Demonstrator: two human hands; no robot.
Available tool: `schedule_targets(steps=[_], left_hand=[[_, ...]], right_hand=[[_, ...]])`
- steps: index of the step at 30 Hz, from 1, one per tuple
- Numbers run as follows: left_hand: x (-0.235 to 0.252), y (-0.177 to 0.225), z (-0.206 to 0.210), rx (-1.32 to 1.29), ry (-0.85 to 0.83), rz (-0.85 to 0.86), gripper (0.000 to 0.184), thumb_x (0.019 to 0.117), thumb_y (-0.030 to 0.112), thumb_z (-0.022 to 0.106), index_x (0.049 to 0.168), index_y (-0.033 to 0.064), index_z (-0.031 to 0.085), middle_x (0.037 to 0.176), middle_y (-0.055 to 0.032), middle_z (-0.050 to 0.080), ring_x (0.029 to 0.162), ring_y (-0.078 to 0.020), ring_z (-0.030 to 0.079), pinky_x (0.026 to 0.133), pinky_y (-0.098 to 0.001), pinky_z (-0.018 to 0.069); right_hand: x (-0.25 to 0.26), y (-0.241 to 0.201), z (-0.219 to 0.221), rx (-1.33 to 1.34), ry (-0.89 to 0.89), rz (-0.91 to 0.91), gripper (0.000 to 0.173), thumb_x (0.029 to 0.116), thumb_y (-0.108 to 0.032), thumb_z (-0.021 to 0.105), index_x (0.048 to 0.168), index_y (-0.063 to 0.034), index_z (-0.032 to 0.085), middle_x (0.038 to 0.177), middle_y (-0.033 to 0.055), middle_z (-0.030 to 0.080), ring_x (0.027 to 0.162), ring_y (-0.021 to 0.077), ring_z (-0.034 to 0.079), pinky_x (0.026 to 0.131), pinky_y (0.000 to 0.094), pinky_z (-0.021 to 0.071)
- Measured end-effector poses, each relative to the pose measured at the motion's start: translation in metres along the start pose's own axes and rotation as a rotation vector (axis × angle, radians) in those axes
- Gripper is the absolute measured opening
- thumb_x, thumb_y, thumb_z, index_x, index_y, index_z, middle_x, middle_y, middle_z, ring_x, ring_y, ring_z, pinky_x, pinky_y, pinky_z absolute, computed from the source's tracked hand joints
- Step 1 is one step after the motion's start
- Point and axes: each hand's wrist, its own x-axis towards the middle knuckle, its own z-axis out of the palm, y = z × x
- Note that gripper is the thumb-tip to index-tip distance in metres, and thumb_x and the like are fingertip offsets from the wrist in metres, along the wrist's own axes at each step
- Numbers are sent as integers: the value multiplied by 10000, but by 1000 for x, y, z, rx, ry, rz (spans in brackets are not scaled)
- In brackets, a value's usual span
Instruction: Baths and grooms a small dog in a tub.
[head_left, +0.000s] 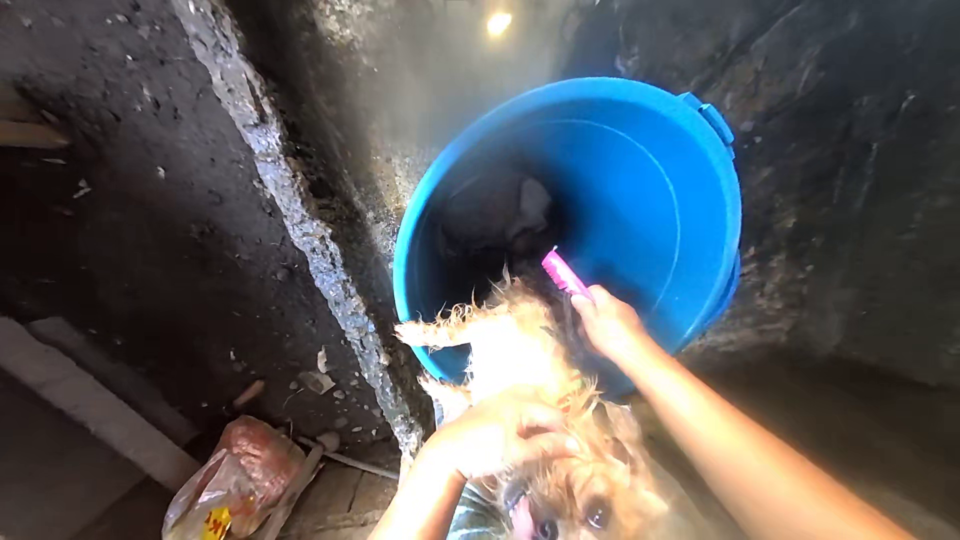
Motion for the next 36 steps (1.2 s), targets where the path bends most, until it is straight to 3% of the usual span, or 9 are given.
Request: schedule_targets(steps=[7,9,11,14,19,23,27,30,36], left_hand=[[1,2,5,28,-9,29,361,1035,353,564,975,40,733,916,-63,668,964,-157,606,880,-369,474],[6,3,7,46,-1,60,356,1043,334,544,983,40,736,899,-68,673,947,-165,617,882,-379,480],[11,4,8,45,16,83,340,1044,304,525,976,35,722,888,-76,660,937,-175,611,869,-387,476],[18,7,12,17,62,140,306,1029,252,539,975,20,732,902,-77,671,947,-162,615,864,-360,490],[27,6,10,27,47,102,336,1067,252,498,1040,17,737,916,-103,692,923,-194,646,861,-406,512],[24,0,13,-160,53,-38,244,1013,125,550,1129,-25,704,1057,-134,695,1008,-169,645,948,-383,520],[24,-13,38,-210,174,80,280,1021,83,527,1199,-50,698,1236,-175,664,1173,-205,612,1065,-383,464],[23,-10,62,-322,264,122,351,1062,85,433,1292,-76,644,1376,-217,604,1306,-247,560,1144,-390,408],[29,8,100,-306,385,473,719,1096,466,260,1120,-95,709,1138,-224,718,1198,-267,638,1167,-413,358]], right_hand=[[-19,-26,-46,727,219,19,344,1131,-387,339,1253,-82,441,668,-11,529,486,100,577,486,291,557],[-21,-26,-57,629,279,-36,332,1137,-368,327,1258,-75,426,671,-15,511,474,82,561,474,269,552],[-40,-23,-50,64,205,-291,337,1126,-227,390,1211,69,528,780,130,615,620,231,645,602,421,582],[-60,-23,-19,-693,-50,-409,310,1114,-322,403,1120,-83,600,874,171,689,826,392,715,695,574,561],[-2,-25,-7,-641,-119,-266,386,1122,-343,389,1246,-43,597,1079,254,699,1056,475,680,849,653,527],[49,-20,-18,-304,109,-36,460,1129,-334,353,1378,9,532,1195,344,643,1115,527,643,906,707,490],[61,-31,-57,-99,174,-62,457,1127,-382,367,1320,-5,540,918,242,640,747,376,661,710,560,548],[16,-30,-77,-146,253,-454,426,1121,-318,408,1209,73,552,795,200,619,648,299,651,657,497,569],[-77,-5,-80,-235,185,-739,384,1071,-303,427,1098,38,603,737,41,625,630,78,636,605,302,585]])
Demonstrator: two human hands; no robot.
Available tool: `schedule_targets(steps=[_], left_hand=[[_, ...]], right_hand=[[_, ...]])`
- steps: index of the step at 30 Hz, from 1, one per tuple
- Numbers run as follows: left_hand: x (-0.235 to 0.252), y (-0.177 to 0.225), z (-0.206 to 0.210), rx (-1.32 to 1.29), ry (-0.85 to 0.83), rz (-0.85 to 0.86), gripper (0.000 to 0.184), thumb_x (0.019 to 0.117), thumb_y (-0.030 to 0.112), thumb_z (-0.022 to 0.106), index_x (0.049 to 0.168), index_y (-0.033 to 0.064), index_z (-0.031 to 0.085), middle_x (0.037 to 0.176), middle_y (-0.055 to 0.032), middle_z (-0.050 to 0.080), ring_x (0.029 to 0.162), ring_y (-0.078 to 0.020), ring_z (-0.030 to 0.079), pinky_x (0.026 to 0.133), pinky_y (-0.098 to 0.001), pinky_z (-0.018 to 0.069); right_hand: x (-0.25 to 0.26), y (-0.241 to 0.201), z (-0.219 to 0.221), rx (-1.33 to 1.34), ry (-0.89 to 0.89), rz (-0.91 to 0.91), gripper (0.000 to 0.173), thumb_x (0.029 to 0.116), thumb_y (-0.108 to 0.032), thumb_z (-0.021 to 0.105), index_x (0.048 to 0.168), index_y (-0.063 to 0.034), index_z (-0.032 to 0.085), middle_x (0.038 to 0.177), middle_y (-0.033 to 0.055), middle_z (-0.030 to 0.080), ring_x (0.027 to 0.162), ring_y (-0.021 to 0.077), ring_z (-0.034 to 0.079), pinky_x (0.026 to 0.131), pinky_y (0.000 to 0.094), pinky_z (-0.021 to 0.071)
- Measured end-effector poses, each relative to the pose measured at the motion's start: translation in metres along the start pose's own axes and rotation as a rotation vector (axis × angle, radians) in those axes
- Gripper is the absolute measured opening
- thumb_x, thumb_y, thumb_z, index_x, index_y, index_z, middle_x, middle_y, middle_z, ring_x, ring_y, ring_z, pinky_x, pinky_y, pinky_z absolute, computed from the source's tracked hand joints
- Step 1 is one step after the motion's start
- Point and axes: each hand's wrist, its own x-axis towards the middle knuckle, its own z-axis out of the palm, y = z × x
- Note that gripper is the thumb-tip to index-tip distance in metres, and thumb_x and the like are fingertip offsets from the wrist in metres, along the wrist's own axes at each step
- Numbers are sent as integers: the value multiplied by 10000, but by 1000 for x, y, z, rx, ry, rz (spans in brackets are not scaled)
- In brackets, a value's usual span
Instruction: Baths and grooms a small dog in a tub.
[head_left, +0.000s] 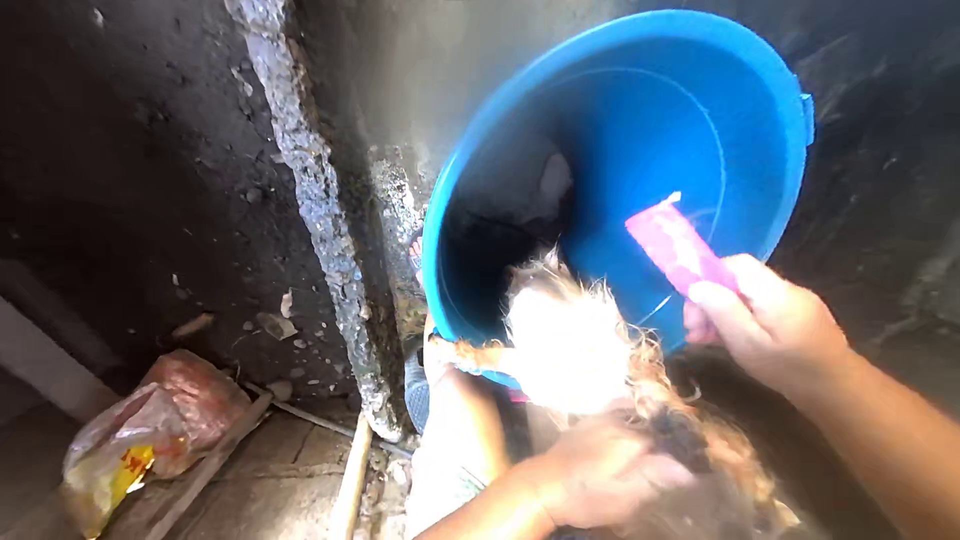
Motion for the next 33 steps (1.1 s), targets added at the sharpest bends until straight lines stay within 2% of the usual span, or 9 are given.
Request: schedule_targets(steps=[3,5,7,12,16,19,22,26,33], left_hand=[[7,3,8,96,-56,113,715,1069,538,318,1346,-51,613,1336,-189,653,1340,-290,560,1231,-503,263],[8,4,7,206,-93,77,837,986,634,472,1446,-65,504,1425,-205,588,1395,-309,505,1246,-488,254],[8,3,4,187,-71,43,876,912,589,642,1465,-69,472,1442,-211,567,1398,-304,494,1223,-442,313],[0,5,-3,128,105,201,714,837,337,829,1356,-76,567,1348,-207,626,1313,-274,567,1162,-405,413],[-8,6,-8,99,183,234,716,842,324,826,1357,-97,559,1336,-226,628,1308,-288,568,1158,-407,409],[-11,3,-11,48,201,244,726,833,303,833,1362,-106,552,1338,-229,623,1303,-284,571,1149,-399,419],[-13,3,-9,47,211,314,704,769,200,859,1340,-101,578,1332,-231,635,1302,-323,576,1150,-433,417],[-11,3,-1,83,222,394,654,722,152,845,1299,-69,630,1296,-216,661,1272,-348,595,1135,-494,415],[-15,5,-7,101,241,352,676,746,168,856,1338,-57,618,1283,-207,673,1241,-333,620,1104,-463,447]], right_hand=[[-22,-9,-4,-107,-29,-134,386,1064,-309,438,1080,27,627,756,31,635,661,35,632,632,233,573],[-27,-15,-8,-217,-43,-171,408,1054,-307,446,1113,49,637,787,108,671,678,138,673,641,331,592],[-26,-20,-12,-271,-77,-155,418,1049,-303,452,1137,63,634,815,156,673,681,215,674,633,419,585],[-13,-48,-9,1,-351,166,160,927,-243,675,1043,-143,722,761,-70,668,620,-3,590,560,229,514],[8,-70,5,78,-551,224,69,935,-114,708,991,-138,741,765,-71,711,622,-14,620,557,185,521],[29,-76,16,-131,-672,21,59,933,-141,713,955,-137,768,889,-34,736,776,46,662,703,292,558],[40,-69,35,-293,-757,-272,101,859,-148,673,833,-165,768,840,-50,707,765,71,658,656,328,553],[42,-76,45,-412,-827,-308,97,829,-81,713,853,-152,775,851,-34,694,750,102,660,630,342,557],[42,-78,49,-572,-802,-510,88,779,-133,673,807,-126,755,808,12,660,763,195,680,617,411,573]])
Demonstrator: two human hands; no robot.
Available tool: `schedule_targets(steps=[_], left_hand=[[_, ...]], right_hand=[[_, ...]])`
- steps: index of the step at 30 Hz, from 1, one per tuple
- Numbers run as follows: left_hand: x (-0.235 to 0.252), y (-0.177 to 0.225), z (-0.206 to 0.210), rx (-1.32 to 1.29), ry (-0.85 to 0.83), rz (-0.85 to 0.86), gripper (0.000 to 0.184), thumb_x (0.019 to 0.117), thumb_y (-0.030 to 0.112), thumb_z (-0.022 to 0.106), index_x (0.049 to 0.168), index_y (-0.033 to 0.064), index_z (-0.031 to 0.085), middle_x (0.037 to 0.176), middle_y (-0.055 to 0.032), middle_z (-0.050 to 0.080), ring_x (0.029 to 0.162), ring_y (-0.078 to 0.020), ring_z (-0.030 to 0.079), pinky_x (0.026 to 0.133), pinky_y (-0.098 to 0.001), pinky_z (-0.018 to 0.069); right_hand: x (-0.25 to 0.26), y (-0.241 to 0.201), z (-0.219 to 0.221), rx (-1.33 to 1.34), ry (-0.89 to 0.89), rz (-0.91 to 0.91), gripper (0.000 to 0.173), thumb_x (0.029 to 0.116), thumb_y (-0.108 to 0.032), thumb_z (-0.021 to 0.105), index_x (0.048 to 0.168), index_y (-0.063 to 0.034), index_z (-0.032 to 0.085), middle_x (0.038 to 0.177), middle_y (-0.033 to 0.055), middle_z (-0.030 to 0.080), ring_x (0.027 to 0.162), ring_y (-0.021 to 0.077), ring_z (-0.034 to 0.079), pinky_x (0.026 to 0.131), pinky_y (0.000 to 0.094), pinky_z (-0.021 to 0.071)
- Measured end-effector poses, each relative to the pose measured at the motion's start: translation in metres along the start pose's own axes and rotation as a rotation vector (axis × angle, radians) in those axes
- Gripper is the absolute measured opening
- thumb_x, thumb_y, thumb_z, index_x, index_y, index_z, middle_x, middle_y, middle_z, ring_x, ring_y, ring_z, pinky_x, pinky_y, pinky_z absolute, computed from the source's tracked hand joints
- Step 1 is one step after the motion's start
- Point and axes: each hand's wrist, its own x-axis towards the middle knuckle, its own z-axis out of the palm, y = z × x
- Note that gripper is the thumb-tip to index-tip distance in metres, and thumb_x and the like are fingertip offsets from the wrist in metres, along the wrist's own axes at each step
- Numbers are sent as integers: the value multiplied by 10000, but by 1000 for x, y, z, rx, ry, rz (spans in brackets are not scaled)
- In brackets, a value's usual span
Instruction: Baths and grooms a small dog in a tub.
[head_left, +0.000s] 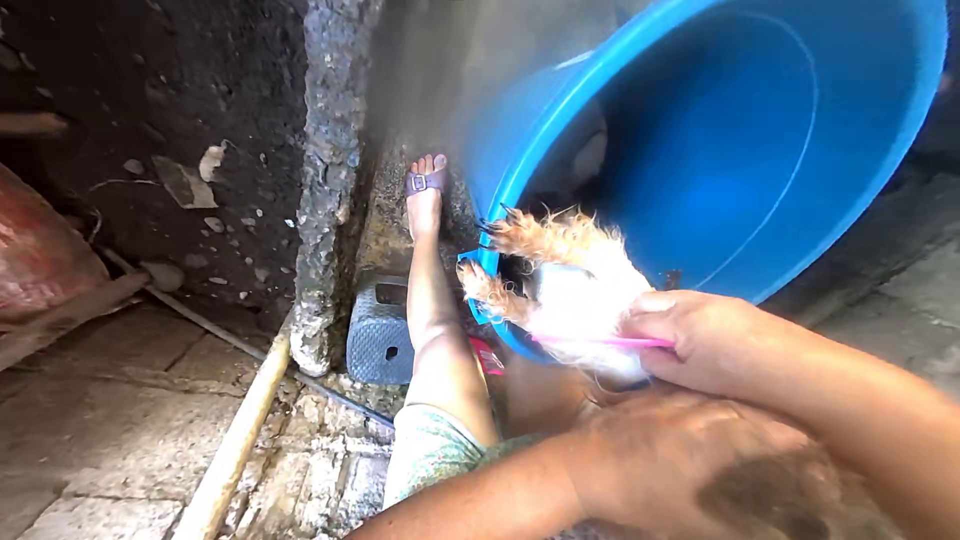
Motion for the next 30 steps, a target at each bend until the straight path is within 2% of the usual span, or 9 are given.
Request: schedule_targets(steps=[2,5,7,9,14,20,23,25,30], left_hand=[[-2,-2,-1,-9,2,10,666,764,174,845,1341,-60,611,1284,-210,671,1241,-340,619,1102,-470,449],[-4,-1,-2,-19,7,6,670,766,176,846,1345,-62,606,1306,-201,666,1262,-326,611,1118,-457,435],[-5,-2,-3,-21,31,10,677,753,174,857,1335,-69,608,1300,-206,666,1258,-321,614,1112,-449,442],[-5,-2,-4,-32,45,10,684,749,161,858,1338,-78,603,1307,-220,657,1260,-326,611,1110,-448,445],[-7,-2,-4,-10,33,33,683,757,180,860,1339,-70,604,1300,-210,663,1261,-324,611,1111,-448,444],[-8,-3,-3,-4,52,55,659,756,164,848,1316,-93,614,1291,-224,668,1259,-327,617,1120,-449,436],[-10,-3,-2,1,46,52,656,756,167,850,1313,-90,618,1297,-219,667,1264,-318,617,1121,-438,439],[-11,-4,-1,-10,46,59,660,752,169,853,1309,-95,616,1286,-223,670,1253,-322,621,1116,-438,442],[-17,-4,1,-11,35,50,660,763,165,838,1326,-88,604,1301,-221,661,1265,-327,610,1120,-442,435]], right_hand=[[1,-1,0,2,-31,16,67,785,-151,674,757,-140,733,793,-9,630,735,160,658,584,380,558],[2,-1,1,48,-52,48,78,809,-173,668,763,-159,730,809,-38,618,726,113,637,575,339,542],[2,-2,2,78,-34,65,88,812,-166,658,799,-144,741,850,-20,654,752,135,660,601,372,561],[2,-4,-1,127,-33,97,112,831,-102,673,871,-108,776,917,25,697,800,189,687,648,439,576],[1,-6,0,103,-35,70,187,833,-138,617,898,-165,790,906,-26,692,810,141,683,654,408,579],[0,-7,2,98,-9,47,287,847,-127,568,1023,-100,793,908,32,704,828,191,688,679,430,570],[-2,-6,2,84,-42,45,197,837,-130,598,903,-122,784,900,9,703,836,172,689,681,415,570],[-4,-4,2,80,-77,51,159,844,-164,611,823,-166,769,857,-40,667,804,117,660,653,357,557],[-8,-8,-1,138,-134,137,147,862,-174,610,770,-165,724,814,-61,606,757,74,612,615,311,517]])
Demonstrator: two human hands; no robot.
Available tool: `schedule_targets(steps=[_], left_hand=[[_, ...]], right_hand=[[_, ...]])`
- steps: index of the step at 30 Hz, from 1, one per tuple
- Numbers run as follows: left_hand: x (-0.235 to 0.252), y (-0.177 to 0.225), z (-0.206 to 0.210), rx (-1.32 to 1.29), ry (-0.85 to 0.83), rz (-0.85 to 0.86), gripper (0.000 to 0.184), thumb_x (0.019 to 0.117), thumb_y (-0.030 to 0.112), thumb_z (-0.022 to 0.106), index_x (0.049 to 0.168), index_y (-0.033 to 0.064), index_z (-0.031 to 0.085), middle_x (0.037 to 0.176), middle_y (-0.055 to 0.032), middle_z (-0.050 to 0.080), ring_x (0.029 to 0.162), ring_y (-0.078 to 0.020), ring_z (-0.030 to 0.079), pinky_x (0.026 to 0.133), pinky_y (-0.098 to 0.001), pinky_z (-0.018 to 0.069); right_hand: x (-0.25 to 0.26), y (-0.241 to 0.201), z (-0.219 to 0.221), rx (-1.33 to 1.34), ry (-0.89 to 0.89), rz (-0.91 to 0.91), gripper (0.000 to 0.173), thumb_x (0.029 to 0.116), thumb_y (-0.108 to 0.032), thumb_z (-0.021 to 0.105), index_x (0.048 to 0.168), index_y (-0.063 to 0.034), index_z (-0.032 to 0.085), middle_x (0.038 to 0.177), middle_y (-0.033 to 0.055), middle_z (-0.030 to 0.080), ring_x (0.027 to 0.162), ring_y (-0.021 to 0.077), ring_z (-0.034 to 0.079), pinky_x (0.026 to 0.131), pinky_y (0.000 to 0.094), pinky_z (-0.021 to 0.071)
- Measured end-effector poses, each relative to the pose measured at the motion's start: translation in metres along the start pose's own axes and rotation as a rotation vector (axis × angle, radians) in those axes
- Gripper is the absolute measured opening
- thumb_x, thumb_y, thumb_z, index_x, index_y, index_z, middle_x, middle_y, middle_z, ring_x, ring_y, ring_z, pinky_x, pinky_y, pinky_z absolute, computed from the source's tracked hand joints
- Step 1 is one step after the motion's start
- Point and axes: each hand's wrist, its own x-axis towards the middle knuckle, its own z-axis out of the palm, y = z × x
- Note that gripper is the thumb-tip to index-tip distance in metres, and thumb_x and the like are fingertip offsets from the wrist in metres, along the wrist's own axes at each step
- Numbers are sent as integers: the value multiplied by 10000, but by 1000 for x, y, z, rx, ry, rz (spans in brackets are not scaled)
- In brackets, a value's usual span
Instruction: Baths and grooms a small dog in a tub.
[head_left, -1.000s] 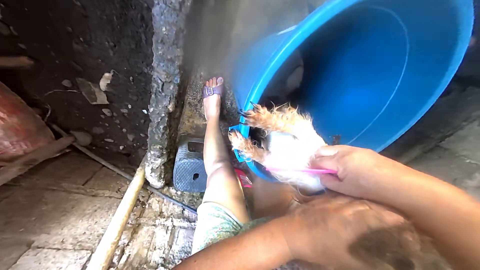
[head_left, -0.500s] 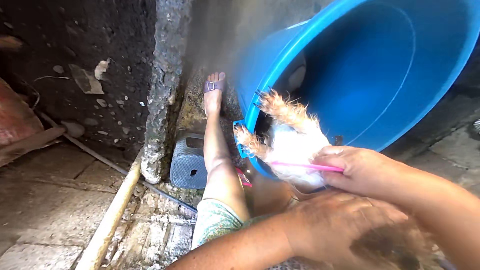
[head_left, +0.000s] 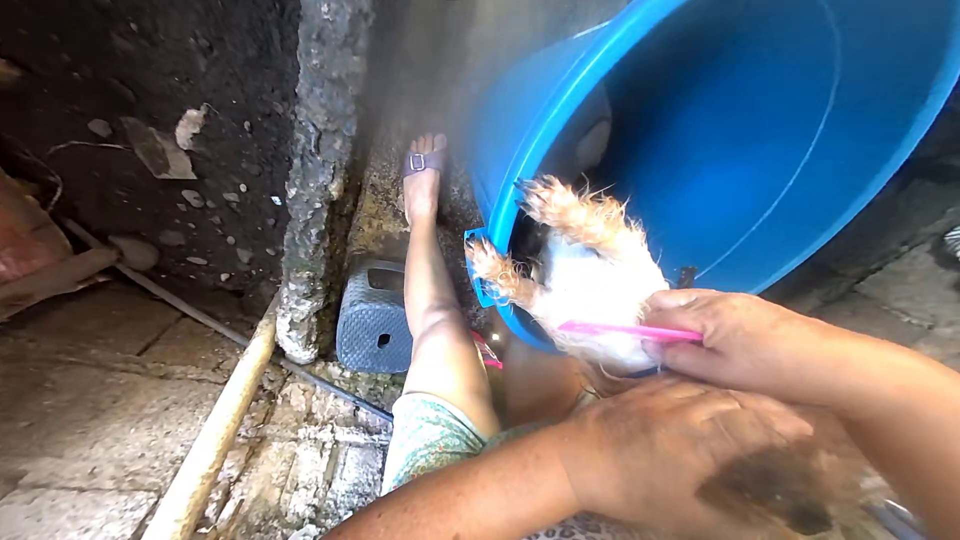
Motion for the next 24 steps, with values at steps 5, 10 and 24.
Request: schedule_targets(steps=[5,10,24], left_hand=[[-9,4,0,17,23,-7,639,800,115,807,1368,-73,581,1344,-208,635,1313,-310,568,1165,-420,393],[-9,15,1,64,47,-19,508,903,70,718,1397,26,608,1334,-223,612,1296,-346,568,1109,-462,460],[-28,-10,-34,334,304,-326,282,862,-3,654,1138,-20,710,1160,-130,687,1124,-249,632,979,-371,525]], right_hand=[[-14,0,5,225,91,94,137,863,-177,601,784,-213,707,870,-114,644,809,-4,607,681,226,519],[-28,-1,9,342,169,105,166,831,-137,605,776,-215,740,900,-131,668,904,-16,617,787,200,519],[-30,8,18,727,202,63,267,1014,-413,548,1117,-250,733,999,-170,706,943,-87,636,833,104,531]])
